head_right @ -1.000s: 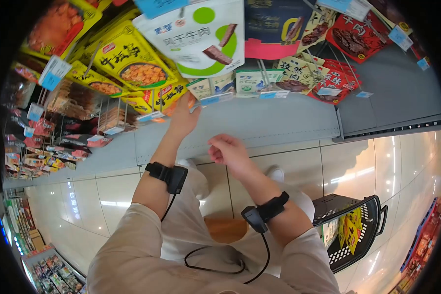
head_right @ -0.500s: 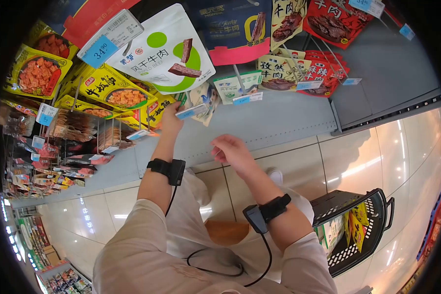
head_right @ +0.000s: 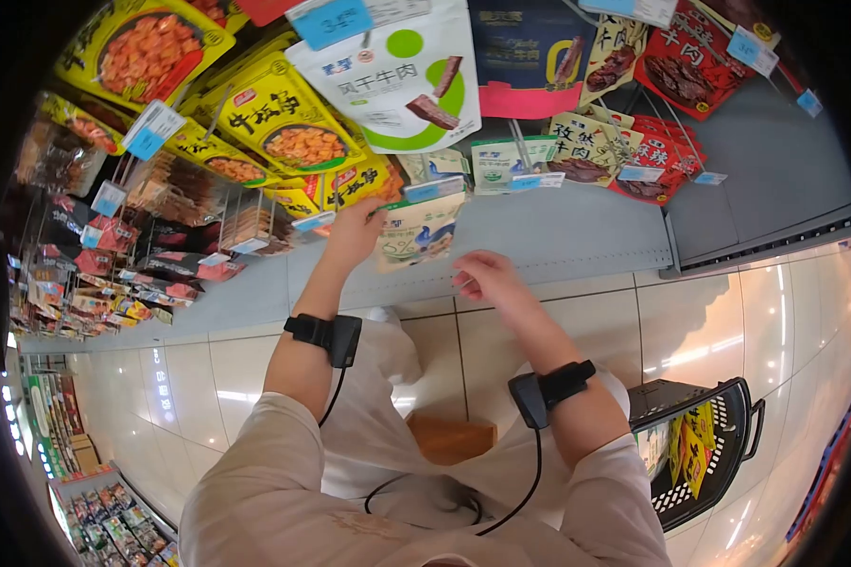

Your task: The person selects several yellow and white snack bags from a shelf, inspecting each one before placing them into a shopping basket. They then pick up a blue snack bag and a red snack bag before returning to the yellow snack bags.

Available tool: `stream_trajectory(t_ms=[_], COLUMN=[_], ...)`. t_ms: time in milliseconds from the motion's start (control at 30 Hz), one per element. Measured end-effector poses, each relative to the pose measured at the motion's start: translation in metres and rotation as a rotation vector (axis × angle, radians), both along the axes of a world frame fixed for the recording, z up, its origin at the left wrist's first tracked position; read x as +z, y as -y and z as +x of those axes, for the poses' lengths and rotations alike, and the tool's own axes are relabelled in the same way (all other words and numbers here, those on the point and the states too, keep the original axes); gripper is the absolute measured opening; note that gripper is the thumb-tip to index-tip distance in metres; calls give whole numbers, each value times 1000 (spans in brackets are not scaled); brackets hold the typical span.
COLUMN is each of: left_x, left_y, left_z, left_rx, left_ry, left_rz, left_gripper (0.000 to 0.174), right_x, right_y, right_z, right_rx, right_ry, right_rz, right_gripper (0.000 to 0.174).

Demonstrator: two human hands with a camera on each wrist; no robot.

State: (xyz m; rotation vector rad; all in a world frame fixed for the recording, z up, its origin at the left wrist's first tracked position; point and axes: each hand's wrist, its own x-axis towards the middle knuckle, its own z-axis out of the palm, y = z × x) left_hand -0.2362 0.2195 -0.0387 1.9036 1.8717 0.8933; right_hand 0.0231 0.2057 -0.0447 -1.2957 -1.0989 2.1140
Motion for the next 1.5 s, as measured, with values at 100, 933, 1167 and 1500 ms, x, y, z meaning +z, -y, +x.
stream_trajectory(t_ms=[100, 933, 1167, 1500], left_x=[8, 49, 67, 47], left_y=[14, 57, 56, 53], left_z=[-11, -33, -17, 1], left_rx=[34, -202, -176, -167], left_ry=[246, 614, 1023, 1084], left_rz=[-165, -523, -633, -771], left_gripper=[20, 23, 44, 49], right_x=[-2, 15, 40, 122], right_y=[2, 11, 17, 56], right_z=[-4, -13, 10, 42], right_rx=[6, 187, 101, 178], right_ry=[41, -17, -39, 28], right_rz=[3, 46, 248, 903], right_gripper=[21, 34, 26, 31])
